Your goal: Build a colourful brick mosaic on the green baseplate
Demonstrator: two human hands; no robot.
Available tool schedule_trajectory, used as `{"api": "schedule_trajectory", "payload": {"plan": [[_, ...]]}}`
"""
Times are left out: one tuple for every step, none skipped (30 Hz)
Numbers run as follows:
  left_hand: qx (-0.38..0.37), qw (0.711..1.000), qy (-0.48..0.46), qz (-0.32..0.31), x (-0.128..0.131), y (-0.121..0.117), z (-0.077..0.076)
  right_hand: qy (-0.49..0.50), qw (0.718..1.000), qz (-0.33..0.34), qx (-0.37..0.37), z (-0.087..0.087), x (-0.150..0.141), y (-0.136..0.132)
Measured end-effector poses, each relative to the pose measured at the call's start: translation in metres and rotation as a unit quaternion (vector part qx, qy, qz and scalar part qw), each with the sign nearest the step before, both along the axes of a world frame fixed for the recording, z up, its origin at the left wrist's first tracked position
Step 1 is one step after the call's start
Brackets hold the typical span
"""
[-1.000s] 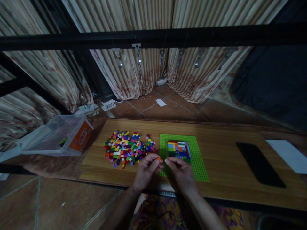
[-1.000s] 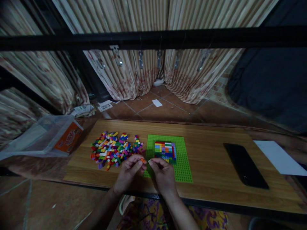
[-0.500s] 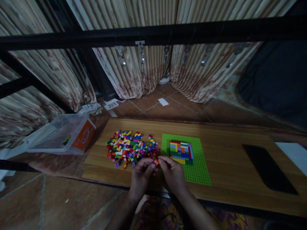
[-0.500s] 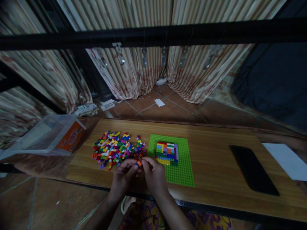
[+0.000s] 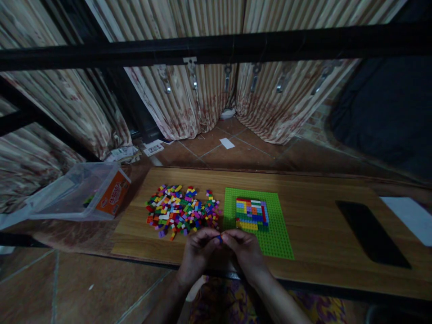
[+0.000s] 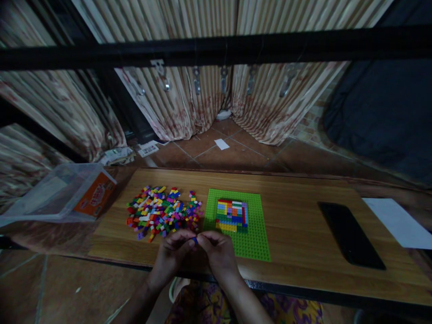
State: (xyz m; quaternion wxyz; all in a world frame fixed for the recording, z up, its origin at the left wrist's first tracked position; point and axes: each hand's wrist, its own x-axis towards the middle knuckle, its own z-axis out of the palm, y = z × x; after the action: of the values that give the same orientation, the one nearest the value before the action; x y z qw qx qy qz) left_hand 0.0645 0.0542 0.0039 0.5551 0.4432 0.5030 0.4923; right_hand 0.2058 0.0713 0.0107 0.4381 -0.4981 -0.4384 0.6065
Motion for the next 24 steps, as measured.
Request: {"api": "schedule_trajectory", "payload": {"plan": [[0.0,1.0,-0.002,-0.001,0.0,0.0,0.0,-0.004,1.0,-0.009,-0.003,0.0,0.004,0.0],[-0.001,1.0,-0.005,0.005,0.0,0.0,-0.001,-0.019,0.999,-0.026,0.005,0.0,0.009,0.0],[0.0,1.0,-0.005,0.014,0.001,0.0,-0.001,-0.043,0.998,-0.047,0.022,0.0,0.016,0.001],[0.004,1.0,-0.002,0.027,0.002,0.0,-0.002,-0.075,0.994,-0.069,0.048,0.0,0.023,0.003],[0.01,0.999,0.007,0.04,0.003,0.0,-0.003,-0.113,0.986,-0.089,0.079,0.0,0.032,0.005],[0.018,0.998,0.025,0.051,0.004,-0.001,-0.003,-0.153,0.977,-0.099,0.112,0.0,0.04,0.008],[0.028,0.997,0.05,0.056,0.005,-0.001,-0.004,-0.192,0.965,-0.102,0.144,0.0,0.048,0.01],[0.039,0.994,0.081,0.058,0.005,-0.001,-0.005,-0.229,0.953,-0.098,0.173,0.0,0.055,0.013],[0.052,0.99,0.114,0.058,0.005,-0.001,-0.006,-0.262,0.94,-0.09,0.2,0.001,0.061,0.015],[0.067,0.985,0.146,0.057,0.004,0.0,-0.006,-0.292,0.926,-0.079,0.224,0.001,0.066,0.017],[0.082,0.98,0.174,0.056,0.003,0.0,-0.007,-0.32,0.912,-0.067,0.246,0.001,0.068,0.019],[0.097,0.974,0.198,0.054,0.001,0.001,-0.008,-0.345,0.899,-0.052,0.266,0.001,0.069,0.022],[0.11,0.968,0.218,0.054,0.0,0.002,-0.009,-0.368,0.885,-0.036,0.283,0.001,0.068,0.024],[0.12,0.963,0.236,0.054,-0.002,0.003,-0.01,-0.387,0.873,-0.021,0.297,0.001,0.067,0.026],[0.127,0.958,0.252,0.054,-0.004,0.004,-0.011,-0.401,0.862,-0.006,0.31,0.0,0.066,0.029],[0.132,0.954,0.265,0.053,-0.005,0.005,-0.012,-0.411,0.854,0.008,0.32,-0.001,0.064,0.031],[0.136,0.95,0.274,0.053,-0.006,0.005,-0.013,-0.416,0.848,0.018,0.328,-0.002,0.063,0.033],[0.138,0.948,0.282,0.053,-0.006,0.006,-0.013,-0.419,0.844,0.025,0.334,-0.003,0.062,0.034],[0.14,0.946,0.288,0.052,-0.006,0.006,-0.014,-0.42,0.842,0.029,0.337,-0.004,0.062,0.035],[0.142,0.944,0.293,0.052,-0.006,0.006,-0.014,-0.421,0.842,0.032,0.337,-0.005,0.063,0.036],[0.144,0.942,0.297,0.051,-0.005,0.006,-0.013,-0.422,0.841,0.031,0.336,-0.005,0.064,0.036],[0.148,0.941,0.301,0.051,-0.005,0.006,-0.012,-0.424,0.841,0.03,0.334,-0.005,0.065,0.036],[0.152,0.939,0.305,0.051,-0.004,0.007,-0.011,-0.426,0.841,0.028,0.333,-0.006,0.066,0.036],[0.157,0.937,0.309,0.052,-0.003,0.007,-0.01,-0.428,0.84,0.026,0.333,-0.005,0.067,0.035]]}}
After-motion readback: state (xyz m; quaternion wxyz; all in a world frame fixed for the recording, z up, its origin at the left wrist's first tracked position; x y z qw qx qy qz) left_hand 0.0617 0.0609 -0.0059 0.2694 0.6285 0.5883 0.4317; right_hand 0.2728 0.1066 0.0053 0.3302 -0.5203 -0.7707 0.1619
